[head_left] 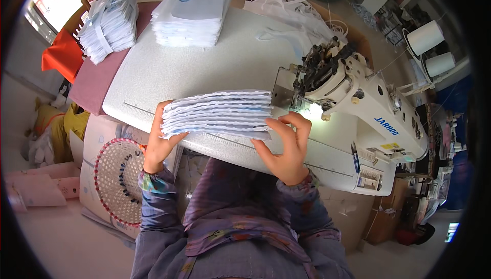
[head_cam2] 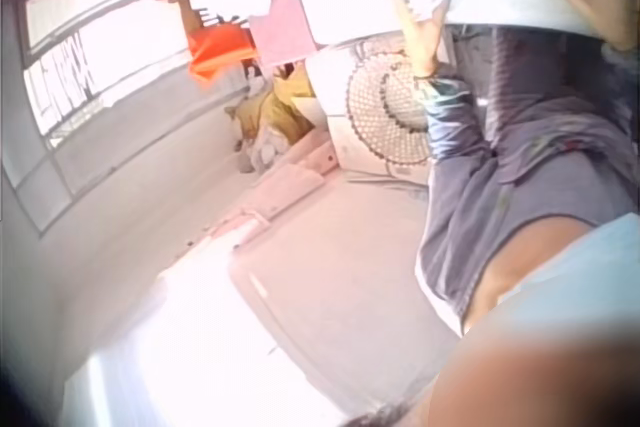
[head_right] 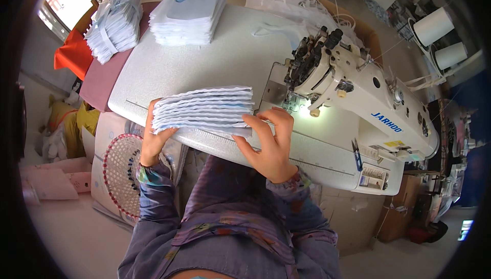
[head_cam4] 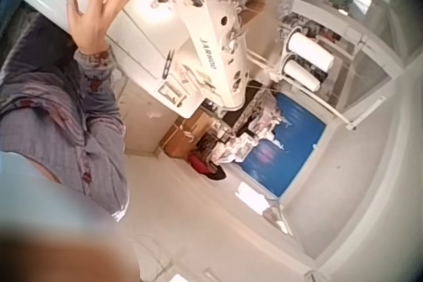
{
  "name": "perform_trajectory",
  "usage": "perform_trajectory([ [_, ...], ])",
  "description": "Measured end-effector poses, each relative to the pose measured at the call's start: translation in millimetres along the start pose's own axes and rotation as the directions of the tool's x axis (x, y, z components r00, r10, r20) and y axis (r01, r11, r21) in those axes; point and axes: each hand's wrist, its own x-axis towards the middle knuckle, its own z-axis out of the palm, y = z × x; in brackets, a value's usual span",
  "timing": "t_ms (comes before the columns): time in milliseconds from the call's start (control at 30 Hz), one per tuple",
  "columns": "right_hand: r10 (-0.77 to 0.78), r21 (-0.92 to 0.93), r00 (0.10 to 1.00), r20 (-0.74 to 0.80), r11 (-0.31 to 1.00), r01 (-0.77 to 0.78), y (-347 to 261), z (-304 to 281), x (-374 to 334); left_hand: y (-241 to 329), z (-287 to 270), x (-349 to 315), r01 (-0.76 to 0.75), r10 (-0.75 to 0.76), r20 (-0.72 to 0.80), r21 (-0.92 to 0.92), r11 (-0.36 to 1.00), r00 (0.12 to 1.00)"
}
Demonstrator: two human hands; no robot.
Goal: Sewing the edges of fabric pouches using an industrial sewing machine.
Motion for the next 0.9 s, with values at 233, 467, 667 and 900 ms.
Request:
perform_trajectory([
  [233, 0.019, -0.048, 0.996, 0.092, 0.999, -0.015, 4, -1, 3, 2, 2, 1, -0.019, 0.019, 0.003, 0.018, 1.000, 1.000],
  [467, 0.044, -0.057, 0.988, 0.149, 0.998, -0.036, 6, -3, 9, 2, 2, 1, -0.030, 0.030, 0.009, 0.036, 0.999, 1.000],
  [667, 0.075, -0.096, 0.985, 0.158, 0.994, -0.060, 4, -11, 21, 3, 9, 4, -0.045, 0.044, 0.025, 0.042, 0.998, 0.999],
  [900, 0.110, -0.026, 0.950, 0.291, 0.994, -0.107, 3, 1, 26, 8, 0, -6, -0.031, 0.033, -0.040, 0.069, 0.997, 0.999],
])
